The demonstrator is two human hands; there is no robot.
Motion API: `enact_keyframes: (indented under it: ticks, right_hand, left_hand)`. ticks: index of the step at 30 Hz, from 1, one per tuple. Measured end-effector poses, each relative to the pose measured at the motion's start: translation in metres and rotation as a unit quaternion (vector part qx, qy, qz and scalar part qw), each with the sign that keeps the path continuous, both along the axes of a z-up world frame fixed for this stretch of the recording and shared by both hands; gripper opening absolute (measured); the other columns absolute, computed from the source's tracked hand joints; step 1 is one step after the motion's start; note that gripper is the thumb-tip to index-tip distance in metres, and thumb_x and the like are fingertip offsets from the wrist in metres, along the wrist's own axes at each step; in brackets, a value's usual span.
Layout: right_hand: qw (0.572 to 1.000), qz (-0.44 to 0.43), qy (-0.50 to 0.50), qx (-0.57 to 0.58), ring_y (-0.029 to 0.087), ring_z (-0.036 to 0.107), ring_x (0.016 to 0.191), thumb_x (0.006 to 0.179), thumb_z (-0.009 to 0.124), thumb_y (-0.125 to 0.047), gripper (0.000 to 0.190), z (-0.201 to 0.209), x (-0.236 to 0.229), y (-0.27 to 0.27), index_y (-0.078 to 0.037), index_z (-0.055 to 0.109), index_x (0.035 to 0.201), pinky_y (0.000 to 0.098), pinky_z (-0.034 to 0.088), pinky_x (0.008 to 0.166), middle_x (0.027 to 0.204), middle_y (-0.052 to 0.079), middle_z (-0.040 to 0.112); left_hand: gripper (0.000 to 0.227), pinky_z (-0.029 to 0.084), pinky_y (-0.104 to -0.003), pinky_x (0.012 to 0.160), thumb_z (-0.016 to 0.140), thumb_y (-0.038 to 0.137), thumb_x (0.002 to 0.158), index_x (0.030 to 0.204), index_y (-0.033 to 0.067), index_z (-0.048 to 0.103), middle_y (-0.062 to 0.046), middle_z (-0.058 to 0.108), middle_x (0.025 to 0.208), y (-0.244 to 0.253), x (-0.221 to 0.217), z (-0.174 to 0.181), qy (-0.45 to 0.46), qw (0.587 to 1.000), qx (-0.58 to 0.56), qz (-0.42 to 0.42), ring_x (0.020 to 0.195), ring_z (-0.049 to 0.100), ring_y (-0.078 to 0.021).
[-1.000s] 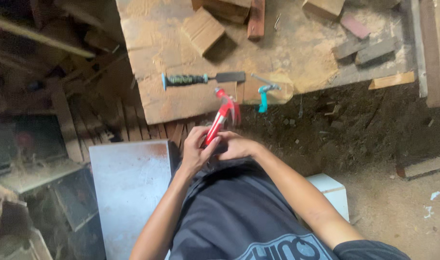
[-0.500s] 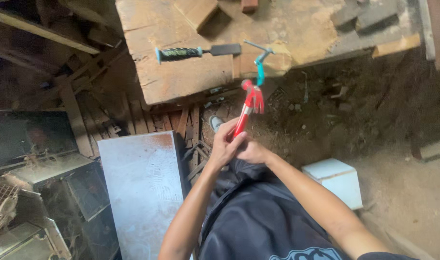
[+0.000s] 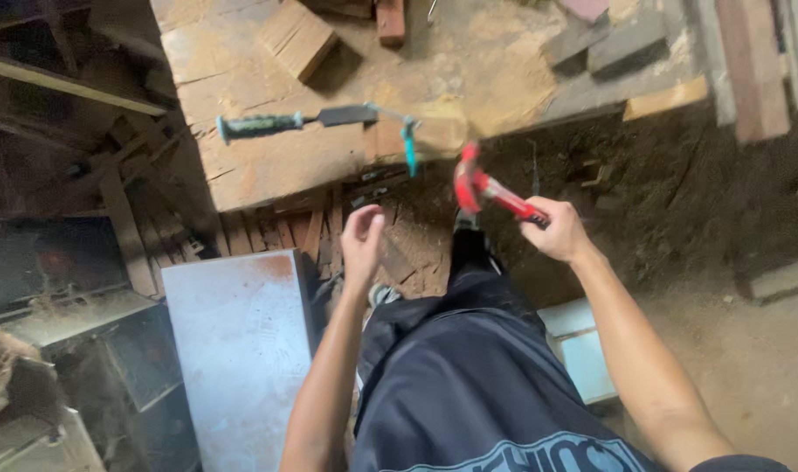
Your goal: The person uses a chisel and hammer to carve a small wooden block clamped to a workbench. They repeatedly strike the chisel to remove wood shavings, then briefly adjust the chisel and hammer before continuing the carving.
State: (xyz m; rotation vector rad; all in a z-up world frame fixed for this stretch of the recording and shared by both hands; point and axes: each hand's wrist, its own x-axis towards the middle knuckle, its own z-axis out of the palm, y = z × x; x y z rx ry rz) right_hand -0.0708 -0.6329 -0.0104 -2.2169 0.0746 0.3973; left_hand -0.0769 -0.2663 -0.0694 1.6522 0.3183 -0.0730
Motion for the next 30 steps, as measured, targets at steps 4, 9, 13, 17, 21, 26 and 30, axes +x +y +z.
enact_keyframes:
  ticks: [4,9,13,17,21,26,30]
  right_hand:
    - [0.989,0.112,0.001,-0.097,0.031,0.069,0.071,0.078,0.078,-0.046,0.037,0.015,0.066,-0.045,-0.014,0.075,0.097,0.0421,0.054,0.066,0.074,0.013,0.071]
    - [0.958,0.241,0.013,-0.154,0.035,0.071,0.082,0.082,0.072,-0.059,0.045,0.013,0.095,-0.066,-0.016,0.074,0.096,0.0471,0.056,0.070,0.082,0.013,0.074]
    - [0.923,0.340,0.045,-0.177,0.034,0.072,0.082,0.085,0.068,-0.059,0.043,0.005,0.129,-0.063,-0.019,0.073,0.101,0.0472,0.056,0.073,0.083,0.012,0.074]
    - [0.909,0.391,-0.002,-0.146,0.034,0.072,0.082,0.084,0.069,-0.055,0.041,-0.011,0.115,-0.051,-0.018,0.074,0.102,0.0478,0.056,0.072,0.083,0.010,0.074]
    - [0.916,0.344,-0.012,-0.208,0.031,0.072,0.082,0.087,0.068,-0.055,0.040,-0.010,0.124,-0.052,-0.018,0.073,0.098,0.0443,0.057,0.071,0.084,0.008,0.073]
    - [0.910,0.356,-0.023,-0.211,0.032,0.072,0.081,0.085,0.071,-0.052,0.037,0.005,0.137,-0.043,-0.018,0.075,0.099,0.0456,0.056,0.067,0.081,0.010,0.073]
    - [0.893,0.389,0.041,-0.222,0.030,0.072,0.082,0.079,0.073,-0.051,0.034,0.012,0.140,-0.044,-0.024,0.077,0.098,0.0467,0.055,0.069,0.081,0.007,0.074]
  left_hand:
    - [0.038,0.049,-0.034,0.104,0.066,0.021,0.100,0.130,-0.0018,0.061,-0.011,0.067,0.125,-0.013,0.060,-0.045,-0.042,0.992,0.006,0.118,0.118,0.063,-0.0200]
    - [0.045,0.046,-0.034,0.112,0.063,0.022,0.105,0.140,-0.0049,0.055,-0.015,0.063,0.139,-0.020,0.083,-0.072,-0.027,0.979,0.004,0.201,0.128,0.061,-0.0213]
    - [0.049,0.044,-0.034,0.110,0.065,0.018,0.102,0.142,-0.0061,0.052,-0.018,0.059,0.141,-0.035,0.117,-0.076,-0.005,0.983,0.050,0.179,0.129,0.056,-0.0206]
    - [0.047,0.047,-0.032,0.106,0.068,0.018,0.100,0.139,-0.0063,0.057,-0.017,0.064,0.135,-0.028,0.096,-0.079,-0.010,0.983,0.041,0.181,0.123,0.062,-0.0194]
    - [0.044,0.049,-0.031,0.103,0.068,0.018,0.099,0.136,-0.0051,0.061,-0.015,0.067,0.133,-0.026,0.099,-0.081,0.004,0.983,0.060,0.172,0.118,0.064,-0.0179]
    - [0.042,0.050,-0.030,0.102,0.067,0.019,0.100,0.134,-0.0047,0.063,-0.014,0.071,0.128,-0.016,0.103,-0.076,0.014,0.985,0.061,0.159,0.116,0.066,-0.0172]
    - [0.039,0.051,-0.029,0.099,0.068,0.020,0.099,0.129,-0.0031,0.067,-0.014,0.073,0.122,-0.014,0.108,-0.064,0.041,0.987,0.060,0.143,0.112,0.068,-0.0161]
